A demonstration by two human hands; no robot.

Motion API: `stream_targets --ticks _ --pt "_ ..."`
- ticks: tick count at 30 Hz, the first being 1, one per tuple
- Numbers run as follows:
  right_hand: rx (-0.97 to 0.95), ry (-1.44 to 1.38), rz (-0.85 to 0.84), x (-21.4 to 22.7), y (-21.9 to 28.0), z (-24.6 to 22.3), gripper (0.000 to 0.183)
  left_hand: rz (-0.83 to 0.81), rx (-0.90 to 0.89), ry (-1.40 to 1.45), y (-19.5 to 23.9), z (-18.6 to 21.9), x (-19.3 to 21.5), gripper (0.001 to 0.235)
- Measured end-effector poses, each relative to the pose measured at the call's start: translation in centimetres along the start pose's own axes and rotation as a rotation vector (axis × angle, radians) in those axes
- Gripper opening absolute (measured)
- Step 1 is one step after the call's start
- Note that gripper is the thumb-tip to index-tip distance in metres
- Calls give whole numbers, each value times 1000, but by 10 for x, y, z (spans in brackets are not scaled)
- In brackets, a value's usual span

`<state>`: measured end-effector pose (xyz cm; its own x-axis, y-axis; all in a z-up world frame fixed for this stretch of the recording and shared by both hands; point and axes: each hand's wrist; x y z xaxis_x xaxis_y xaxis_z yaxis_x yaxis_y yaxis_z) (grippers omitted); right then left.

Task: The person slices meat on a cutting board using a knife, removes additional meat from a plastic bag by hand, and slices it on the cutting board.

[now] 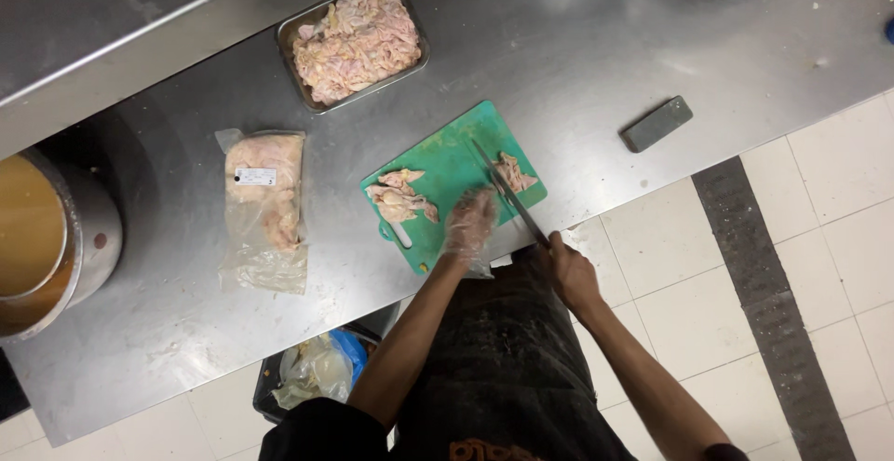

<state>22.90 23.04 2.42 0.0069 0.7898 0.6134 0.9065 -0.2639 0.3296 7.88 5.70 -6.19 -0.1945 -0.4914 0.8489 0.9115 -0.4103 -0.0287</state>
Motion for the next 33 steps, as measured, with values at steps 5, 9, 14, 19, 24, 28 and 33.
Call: stream_targets --ticks 5,9,14,19,24,28,33 --pt "49 106 -88 9 46 8 30 409 -14 -31 28 -31 50 21" --pt "-25 72 -141 12 62 2 31 389 53 -31 30 -29 49 19" --pt "-78 128 -173 21 41 -3 26 -6 173 4 3 19 41 9" --pt "-156 152 -145 40 36 -4 25 215 -79 -137 -6 22 43 18" --pt "-206 103 -218 22 58 10 22 -56 128 -22 3 4 56 20" --pt "-98 120 -168 -2 63 30 35 108 75 61 4 5 45 9" --pt "-88 73 -97 -37 46 49 42 98 133 83 -2 5 21 12"
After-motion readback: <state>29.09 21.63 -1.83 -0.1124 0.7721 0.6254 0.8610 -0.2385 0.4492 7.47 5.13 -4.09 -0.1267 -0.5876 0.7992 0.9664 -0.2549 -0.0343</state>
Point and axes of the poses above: each hand's wrist, its own y-axis away from the middle knuckle, its own x-axis out of the back of the hand, z = x × y, and after that the axes turned 15 degrees about -y, right-handed
